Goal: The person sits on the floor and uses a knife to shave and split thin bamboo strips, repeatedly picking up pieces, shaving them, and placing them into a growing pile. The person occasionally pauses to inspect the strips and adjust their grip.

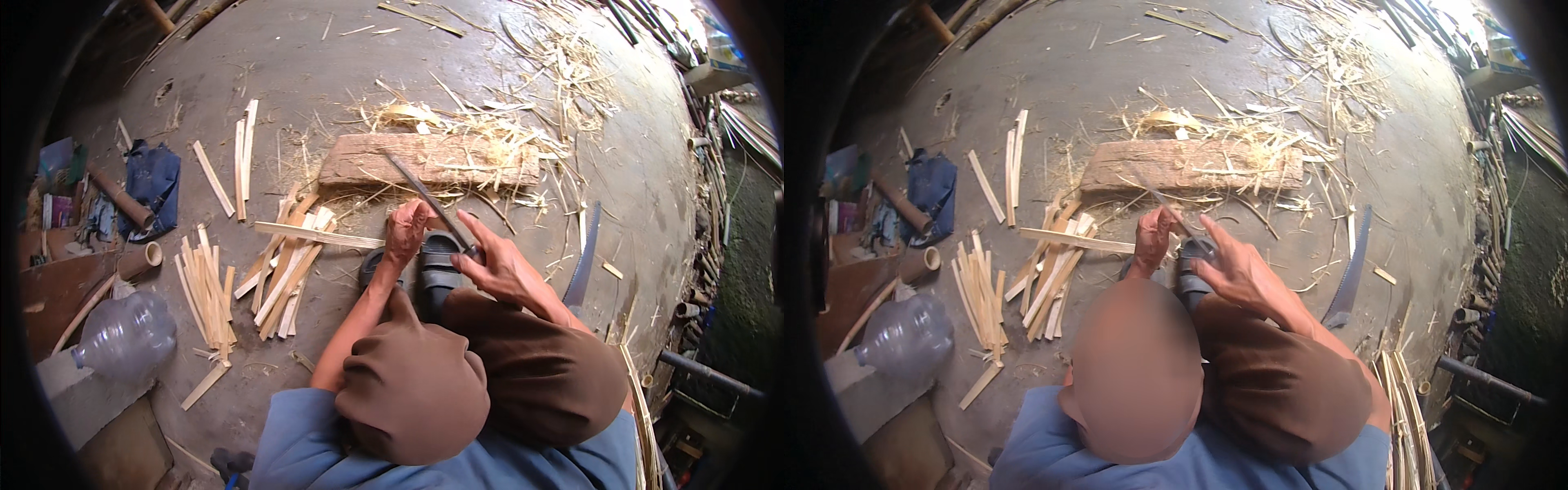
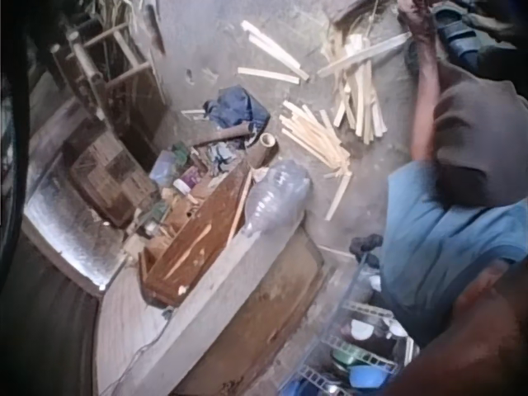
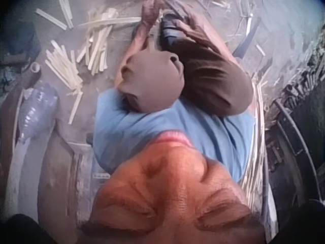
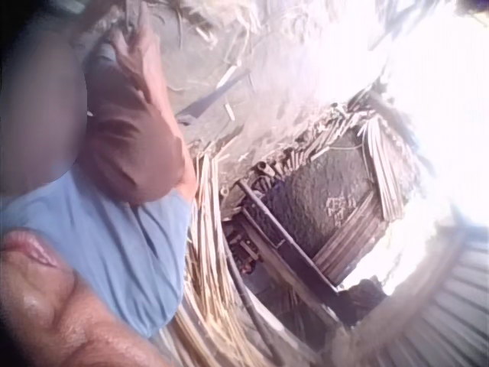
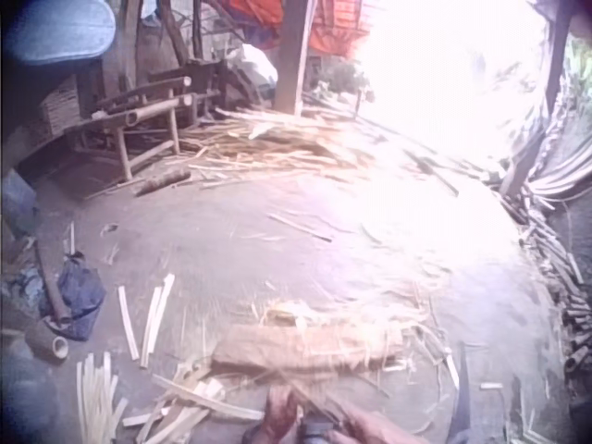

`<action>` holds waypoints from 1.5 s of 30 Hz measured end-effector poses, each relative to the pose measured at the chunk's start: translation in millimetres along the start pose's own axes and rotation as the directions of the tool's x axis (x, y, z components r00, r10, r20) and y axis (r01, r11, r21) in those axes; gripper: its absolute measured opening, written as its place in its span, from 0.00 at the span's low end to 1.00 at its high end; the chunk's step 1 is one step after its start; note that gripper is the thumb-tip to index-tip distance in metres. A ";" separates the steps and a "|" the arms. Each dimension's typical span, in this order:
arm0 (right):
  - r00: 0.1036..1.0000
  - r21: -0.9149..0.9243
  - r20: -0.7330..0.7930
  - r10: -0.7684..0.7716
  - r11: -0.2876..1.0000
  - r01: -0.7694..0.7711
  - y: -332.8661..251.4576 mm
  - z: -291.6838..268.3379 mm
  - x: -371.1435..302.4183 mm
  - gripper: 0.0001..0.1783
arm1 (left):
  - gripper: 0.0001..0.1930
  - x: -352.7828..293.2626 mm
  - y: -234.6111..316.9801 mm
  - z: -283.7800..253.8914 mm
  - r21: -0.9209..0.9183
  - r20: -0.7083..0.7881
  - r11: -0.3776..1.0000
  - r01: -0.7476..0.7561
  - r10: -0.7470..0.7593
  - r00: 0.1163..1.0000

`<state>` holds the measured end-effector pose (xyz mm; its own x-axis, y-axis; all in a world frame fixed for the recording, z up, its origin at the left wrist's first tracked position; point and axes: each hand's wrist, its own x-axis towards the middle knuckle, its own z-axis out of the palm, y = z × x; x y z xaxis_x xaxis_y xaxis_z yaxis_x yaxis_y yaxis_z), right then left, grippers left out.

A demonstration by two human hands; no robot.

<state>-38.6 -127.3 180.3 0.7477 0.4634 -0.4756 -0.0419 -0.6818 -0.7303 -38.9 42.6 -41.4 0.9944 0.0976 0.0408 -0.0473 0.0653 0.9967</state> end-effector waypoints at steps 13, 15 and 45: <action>0.895 -0.090 -0.285 -0.344 0.939 0.332 -23.4 4.5 7.2 0.09 | 0.29 79.6 47.3 -0.3 -0.351 -0.301 0.903 -0.249 0.143 0.943; 0.881 -0.141 -0.310 -0.358 0.934 0.329 -38.6 -12.1 18.2 0.13 | 0.34 98.3 116.2 5.8 -0.142 -0.292 0.965 -0.221 0.172 0.941; 0.904 -0.112 -0.310 -0.292 0.956 0.271 29.3 10.7 120.0 0.21 | 0.23 94.3 219.3 -59.9 0.587 0.365 0.650 -0.483 0.320 0.874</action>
<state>42.8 -85.6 96.5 0.8943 0.4428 -0.0644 0.2365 -0.5899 -0.7721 38.7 125.6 176.9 0.8886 -0.2564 0.3804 -0.4558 -0.5874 0.6687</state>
